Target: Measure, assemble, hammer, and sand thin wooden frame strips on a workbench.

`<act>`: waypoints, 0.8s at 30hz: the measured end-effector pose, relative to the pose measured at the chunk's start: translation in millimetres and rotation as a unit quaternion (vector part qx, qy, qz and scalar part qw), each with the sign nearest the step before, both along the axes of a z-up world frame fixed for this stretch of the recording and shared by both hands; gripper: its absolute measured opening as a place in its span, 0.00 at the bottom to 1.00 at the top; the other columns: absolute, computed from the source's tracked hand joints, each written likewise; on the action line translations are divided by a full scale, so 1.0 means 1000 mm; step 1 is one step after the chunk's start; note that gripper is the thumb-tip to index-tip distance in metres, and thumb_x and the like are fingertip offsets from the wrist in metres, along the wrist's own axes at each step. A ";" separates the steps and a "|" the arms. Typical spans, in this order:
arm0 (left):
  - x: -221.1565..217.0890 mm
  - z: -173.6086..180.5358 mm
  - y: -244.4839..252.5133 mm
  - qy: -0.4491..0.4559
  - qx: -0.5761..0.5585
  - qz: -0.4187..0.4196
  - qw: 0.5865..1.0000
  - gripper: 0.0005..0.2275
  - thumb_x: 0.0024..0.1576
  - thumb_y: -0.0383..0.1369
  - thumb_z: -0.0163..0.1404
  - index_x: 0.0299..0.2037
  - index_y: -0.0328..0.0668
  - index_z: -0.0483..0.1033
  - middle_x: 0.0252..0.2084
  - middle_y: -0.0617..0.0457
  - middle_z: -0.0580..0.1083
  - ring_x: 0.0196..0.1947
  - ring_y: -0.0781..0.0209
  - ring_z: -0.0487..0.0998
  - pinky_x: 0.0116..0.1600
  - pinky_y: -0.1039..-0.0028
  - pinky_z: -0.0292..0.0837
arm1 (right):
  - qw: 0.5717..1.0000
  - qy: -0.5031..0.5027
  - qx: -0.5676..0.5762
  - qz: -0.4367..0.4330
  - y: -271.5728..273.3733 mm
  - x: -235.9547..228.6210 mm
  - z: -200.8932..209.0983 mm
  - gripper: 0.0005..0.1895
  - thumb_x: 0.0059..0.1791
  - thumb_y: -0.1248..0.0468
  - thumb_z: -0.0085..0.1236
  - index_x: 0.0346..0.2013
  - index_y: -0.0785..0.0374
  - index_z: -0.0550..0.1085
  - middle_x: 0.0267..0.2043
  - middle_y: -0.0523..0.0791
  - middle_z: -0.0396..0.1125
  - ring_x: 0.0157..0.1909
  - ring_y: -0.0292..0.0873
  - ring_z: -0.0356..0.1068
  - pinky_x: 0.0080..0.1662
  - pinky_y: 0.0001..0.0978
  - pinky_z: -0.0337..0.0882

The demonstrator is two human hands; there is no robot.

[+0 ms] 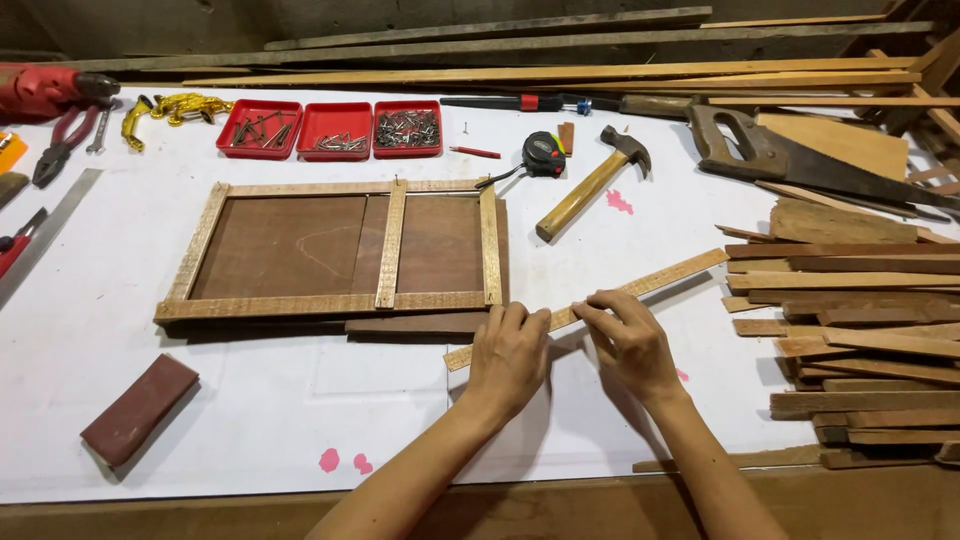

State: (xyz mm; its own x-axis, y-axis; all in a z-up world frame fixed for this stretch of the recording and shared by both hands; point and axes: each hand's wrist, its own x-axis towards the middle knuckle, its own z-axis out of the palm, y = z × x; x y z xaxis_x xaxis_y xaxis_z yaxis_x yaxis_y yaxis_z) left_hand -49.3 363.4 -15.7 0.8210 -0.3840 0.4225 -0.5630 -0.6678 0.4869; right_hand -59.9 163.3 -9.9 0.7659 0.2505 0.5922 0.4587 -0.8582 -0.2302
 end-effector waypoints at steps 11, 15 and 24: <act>-0.022 -0.014 0.032 0.031 0.024 0.027 0.999 0.10 0.57 0.27 0.53 0.49 0.36 0.77 0.37 0.49 0.71 0.35 0.57 0.68 0.38 0.68 0.65 | 0.998 0.044 -0.015 0.037 0.033 -0.014 0.004 0.15 0.42 0.67 0.67 0.43 0.59 0.80 0.46 0.46 0.73 0.49 0.47 0.74 0.51 0.39 0.78; -0.031 -0.008 0.047 0.017 0.004 0.040 0.999 0.10 0.57 0.27 0.54 0.48 0.37 0.77 0.37 0.50 0.71 0.36 0.57 0.68 0.38 0.67 0.64 | 0.998 0.044 -0.017 0.051 0.044 -0.019 0.004 0.15 0.43 0.68 0.66 0.44 0.59 0.79 0.47 0.45 0.74 0.50 0.46 0.74 0.52 0.39 0.78; -0.044 -0.008 0.084 0.003 0.015 0.052 0.999 0.08 0.57 0.29 0.54 0.45 0.39 0.78 0.35 0.50 0.70 0.35 0.57 0.68 0.37 0.66 0.62 | 0.996 0.042 -0.019 0.074 0.077 -0.030 0.001 0.15 0.44 0.65 0.66 0.45 0.60 0.79 0.48 0.46 0.74 0.51 0.48 0.74 0.50 0.40 0.77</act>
State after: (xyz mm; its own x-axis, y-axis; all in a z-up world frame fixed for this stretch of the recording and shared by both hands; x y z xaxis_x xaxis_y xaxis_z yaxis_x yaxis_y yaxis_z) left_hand -92.8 447.1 -23.4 0.8593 -0.3085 0.4079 -0.4871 -0.7370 0.4687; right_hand -90.0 240.0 -8.6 0.7649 0.3847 0.5166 0.5614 -0.7913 -0.2421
